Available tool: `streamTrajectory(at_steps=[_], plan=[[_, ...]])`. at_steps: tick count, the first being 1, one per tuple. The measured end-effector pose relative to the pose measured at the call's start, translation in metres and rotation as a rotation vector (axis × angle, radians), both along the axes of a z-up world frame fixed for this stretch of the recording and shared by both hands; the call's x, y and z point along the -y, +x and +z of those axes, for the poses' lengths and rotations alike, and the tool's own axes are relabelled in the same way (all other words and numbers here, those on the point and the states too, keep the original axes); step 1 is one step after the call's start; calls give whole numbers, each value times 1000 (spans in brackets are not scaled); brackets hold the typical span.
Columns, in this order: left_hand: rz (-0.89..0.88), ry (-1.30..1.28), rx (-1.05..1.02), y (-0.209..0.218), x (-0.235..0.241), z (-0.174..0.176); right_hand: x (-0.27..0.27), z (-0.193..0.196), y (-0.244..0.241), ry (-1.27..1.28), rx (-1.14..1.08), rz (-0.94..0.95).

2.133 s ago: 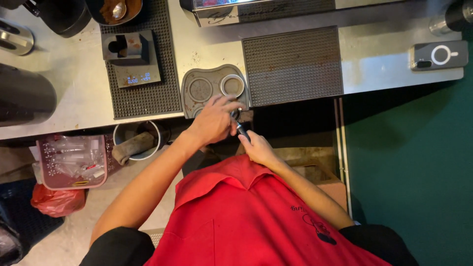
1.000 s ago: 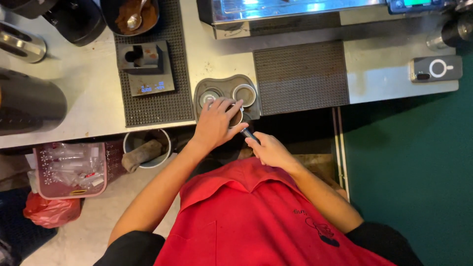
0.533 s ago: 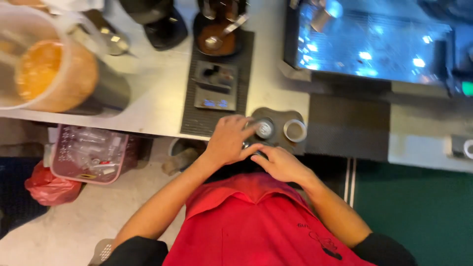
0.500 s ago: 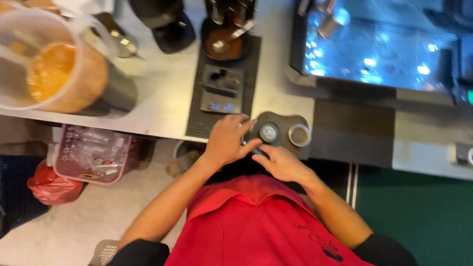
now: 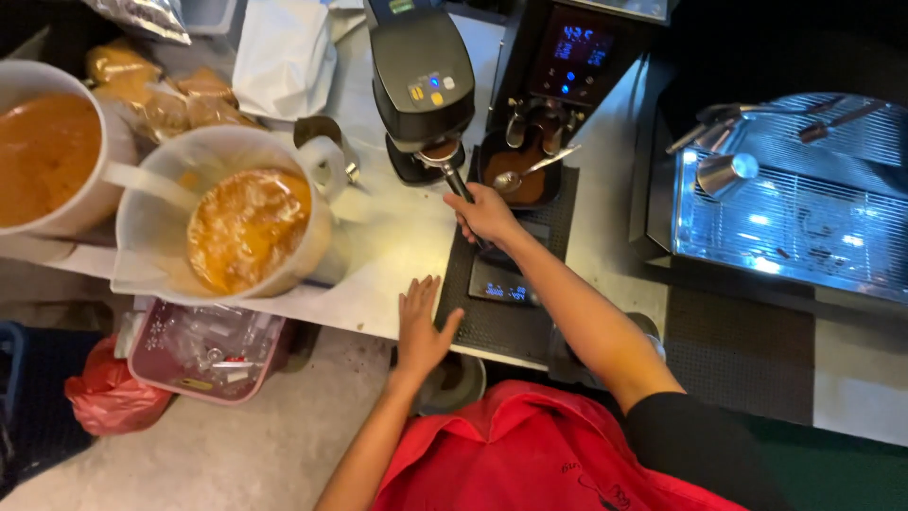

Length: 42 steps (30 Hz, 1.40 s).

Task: The person prepares espresso by scooping coffee grounds into a portafilter, tamping the grounds, and inserting the portafilter into an espresso machine. The process is repeated multiple times, involving weighing the grounds and cleaning the portafilter between uses.

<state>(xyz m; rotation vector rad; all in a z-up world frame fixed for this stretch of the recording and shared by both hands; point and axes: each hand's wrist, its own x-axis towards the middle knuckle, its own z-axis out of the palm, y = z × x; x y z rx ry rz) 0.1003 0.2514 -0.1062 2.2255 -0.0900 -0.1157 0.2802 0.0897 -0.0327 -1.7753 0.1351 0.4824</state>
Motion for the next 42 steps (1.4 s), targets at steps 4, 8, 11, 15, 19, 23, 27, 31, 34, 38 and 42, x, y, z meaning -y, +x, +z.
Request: streamTrajectory(at_steps=[4,8,11,15,19,23,27,31,34,38,42], plan=[[-202,226,-42,9,7,2,-25,-21,45,64,8,-92],[-284,409,-43,12,9,0,-32,-36,60,-38,43,-135],[-285,440,-40,11,10,-4,-32,-26,53,-114,54,-154],[-273,477,-27,10,12,-7,-32,-26,52,-111,39,-185],[-277,487,-27,11,11,-9,-37,-2,49,-131,51,-182],[-285,477,-41,11,11,-8,-36,8,46,-153,63,-155],[-277,457,-50,10,12,-9,-34,-12,50,-107,42,-169],[-272,454,-24,9,12,-12,-31,-15,52,-93,54,-170],[-269,455,0,9,11,-14,-24,-5,40,-92,63,-132],[-250,429,33,5,11,-13,5,18,-18,-88,-13,-28],[-204,415,137,6,11,-24,60,50,-112,148,-154,95]])
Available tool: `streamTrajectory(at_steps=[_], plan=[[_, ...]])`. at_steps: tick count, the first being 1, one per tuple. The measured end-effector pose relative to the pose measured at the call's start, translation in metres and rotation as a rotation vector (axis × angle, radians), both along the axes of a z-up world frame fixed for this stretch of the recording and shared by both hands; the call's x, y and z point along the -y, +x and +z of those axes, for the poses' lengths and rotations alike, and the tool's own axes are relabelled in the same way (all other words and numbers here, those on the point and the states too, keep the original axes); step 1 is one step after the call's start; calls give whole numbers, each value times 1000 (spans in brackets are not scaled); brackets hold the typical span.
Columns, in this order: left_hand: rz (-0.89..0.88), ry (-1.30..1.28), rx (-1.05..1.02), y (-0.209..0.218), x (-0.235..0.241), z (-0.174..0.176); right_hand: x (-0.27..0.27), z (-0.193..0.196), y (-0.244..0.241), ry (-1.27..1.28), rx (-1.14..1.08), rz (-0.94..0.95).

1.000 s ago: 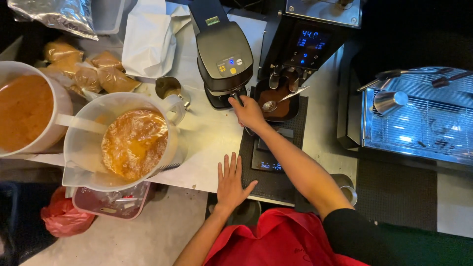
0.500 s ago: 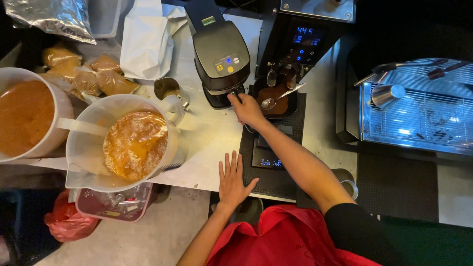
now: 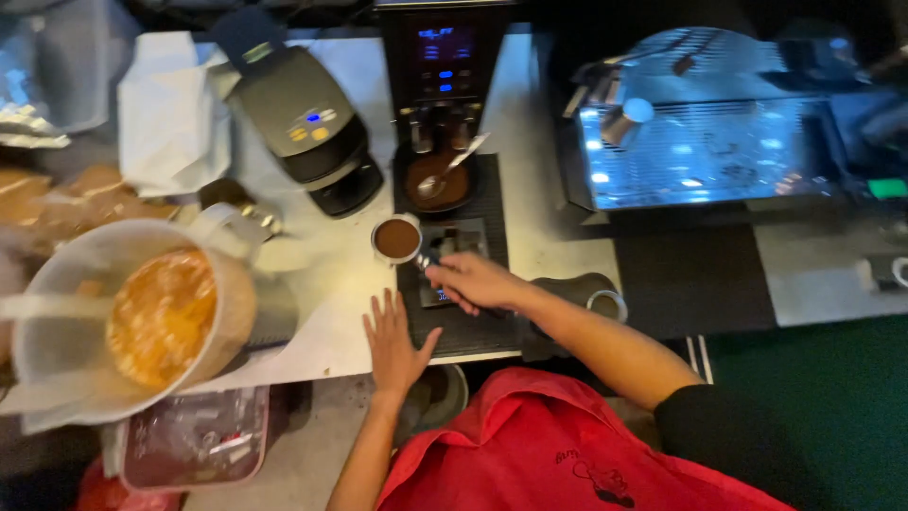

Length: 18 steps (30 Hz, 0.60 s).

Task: The person prepares espresso by scooping coffee grounds into a portafilter, tamping the grounds, and inserting the portafilter into an espresso machine. The process is repeated multiple times, involving weighing the grounds and cleaning the portafilter between uses.

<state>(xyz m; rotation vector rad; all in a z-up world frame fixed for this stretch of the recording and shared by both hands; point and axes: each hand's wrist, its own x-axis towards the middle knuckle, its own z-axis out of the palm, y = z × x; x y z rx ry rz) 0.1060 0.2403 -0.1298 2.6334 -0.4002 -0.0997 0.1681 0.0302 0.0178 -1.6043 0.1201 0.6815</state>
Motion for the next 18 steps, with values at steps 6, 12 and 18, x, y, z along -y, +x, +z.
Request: streamTrajectory(at_steps=[6,12,18], plan=[[125,-430,88,1,-18,-36,157,25,-113,105,-74,112],[177,-520,377,-9,47,38,300,-6,-150,247,27,-532],[197,-433,261,-37,189,63,377,27,-76,391,348,-577]])
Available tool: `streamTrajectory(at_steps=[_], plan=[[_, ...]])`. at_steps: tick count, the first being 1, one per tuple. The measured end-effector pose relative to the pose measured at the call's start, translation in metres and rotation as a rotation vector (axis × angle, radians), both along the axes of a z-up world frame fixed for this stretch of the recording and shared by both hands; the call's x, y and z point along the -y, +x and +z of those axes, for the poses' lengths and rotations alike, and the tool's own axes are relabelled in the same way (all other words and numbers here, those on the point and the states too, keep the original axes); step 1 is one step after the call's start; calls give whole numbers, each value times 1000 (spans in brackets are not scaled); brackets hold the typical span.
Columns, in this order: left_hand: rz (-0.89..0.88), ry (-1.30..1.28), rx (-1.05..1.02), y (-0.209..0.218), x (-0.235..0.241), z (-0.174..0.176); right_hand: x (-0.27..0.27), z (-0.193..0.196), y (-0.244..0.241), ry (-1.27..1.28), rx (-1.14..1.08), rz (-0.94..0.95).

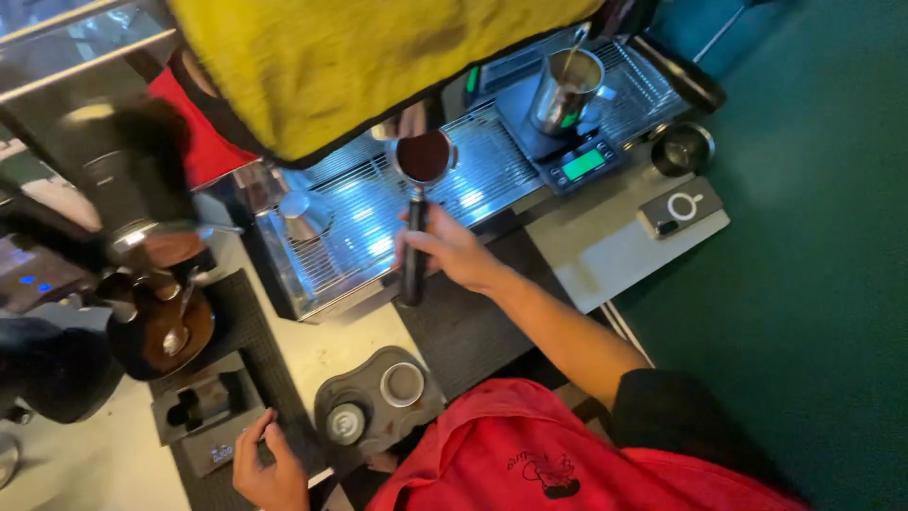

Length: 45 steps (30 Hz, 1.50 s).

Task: The person prepares espresso by scooping coffee grounds into a portafilter, tamping the grounds, and inserting the portafilter into an espresso machine. The process is repeated multiple times, involving weighing the grounds and cleaning the portafilter between uses.

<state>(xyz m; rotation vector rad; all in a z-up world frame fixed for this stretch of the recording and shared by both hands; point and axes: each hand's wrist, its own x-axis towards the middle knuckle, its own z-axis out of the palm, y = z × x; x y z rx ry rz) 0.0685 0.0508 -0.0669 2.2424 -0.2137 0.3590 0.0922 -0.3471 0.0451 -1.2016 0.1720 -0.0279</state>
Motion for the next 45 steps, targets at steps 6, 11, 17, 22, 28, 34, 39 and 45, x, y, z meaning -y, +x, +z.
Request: streamTrajectory(at_steps=[6,11,17,22,28,34,39,45], plan=[[-87,-64,-71,-55,119,4,-8,-4,70,340,260,-13],[3,-72,-155,-105,141,-24,-45,8,95,361,328,-211],[38,-62,-237,-120,160,-27,7,51,26,780,200,-48],[-35,-150,-264,-96,183,-11,106,108,-20,339,-96,144],[-394,-61,-251,-56,231,3,156,144,-4,-309,-262,439],[-696,-89,-184,-61,304,21,191,135,-73,-1108,43,155],[-623,-223,-353,-68,369,19,299,150,-128,-1393,605,-631],[-447,-184,-432,-58,448,58,407,142,-104,-1766,311,-638]])
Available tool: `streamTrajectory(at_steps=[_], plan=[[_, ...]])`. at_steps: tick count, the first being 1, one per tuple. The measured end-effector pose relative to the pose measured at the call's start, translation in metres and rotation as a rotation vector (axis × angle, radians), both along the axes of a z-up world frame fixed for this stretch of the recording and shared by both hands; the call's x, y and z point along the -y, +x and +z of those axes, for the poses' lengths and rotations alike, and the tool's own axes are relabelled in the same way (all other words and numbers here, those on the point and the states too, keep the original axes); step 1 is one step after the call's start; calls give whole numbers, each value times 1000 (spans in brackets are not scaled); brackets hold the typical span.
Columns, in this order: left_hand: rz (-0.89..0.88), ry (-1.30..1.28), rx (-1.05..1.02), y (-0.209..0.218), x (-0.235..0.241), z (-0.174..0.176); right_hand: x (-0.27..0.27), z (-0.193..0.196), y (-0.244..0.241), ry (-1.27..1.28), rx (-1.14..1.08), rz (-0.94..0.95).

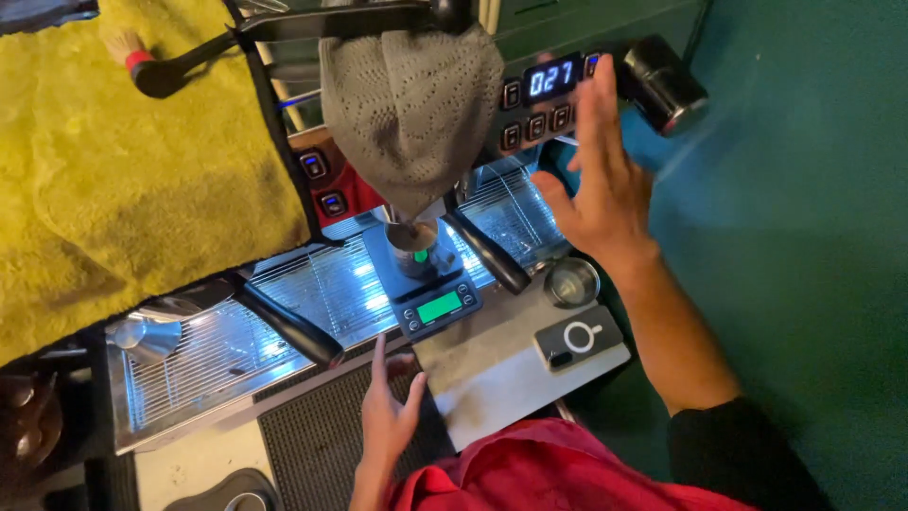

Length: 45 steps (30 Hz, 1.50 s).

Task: The person prepares espresso by scooping coffee grounds into a portafilter, tamping the grounds, and inserting the portafilter into an espresso machine. The process is repeated multiple times, involving weighing the grounds and cleaning the portafilter between uses.

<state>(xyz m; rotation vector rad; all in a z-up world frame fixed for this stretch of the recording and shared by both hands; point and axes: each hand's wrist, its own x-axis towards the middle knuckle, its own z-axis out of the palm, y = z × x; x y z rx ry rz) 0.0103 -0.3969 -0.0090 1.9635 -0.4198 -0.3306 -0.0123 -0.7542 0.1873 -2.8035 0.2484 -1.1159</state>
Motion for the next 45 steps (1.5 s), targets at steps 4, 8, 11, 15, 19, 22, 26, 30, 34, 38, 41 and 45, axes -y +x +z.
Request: streamTrajectory(at_steps=[4,8,11,15,19,22,26,30,34,38,41,45], plan=[[100,142,-79,6,31,14,9,3,-19,-24,37,69],[180,111,-152,5,50,21,20,-12,-18,-20,270,322],[210,83,-129,3,57,28,20,-18,-4,97,401,425],[266,-33,-131,6,66,16,5,-96,-22,597,559,363],[296,-184,-176,13,64,-7,-32,-147,-26,845,-156,158],[294,-293,-201,17,65,-19,-49,-208,-16,1270,-635,59],[283,-400,-248,17,66,-32,-87,-190,7,1638,-579,120],[304,-384,-235,21,43,-29,-111,-209,22,1664,-544,155],[348,-346,-242,34,-5,-51,-164,-219,35,1679,-471,131],[355,-389,-174,42,-63,-23,-227,-221,53,1661,-455,157],[374,-352,-174,51,-104,-14,-266,-239,67,1674,-451,130],[378,-328,-184,67,-144,-17,-325,-157,73,1640,-428,117]])
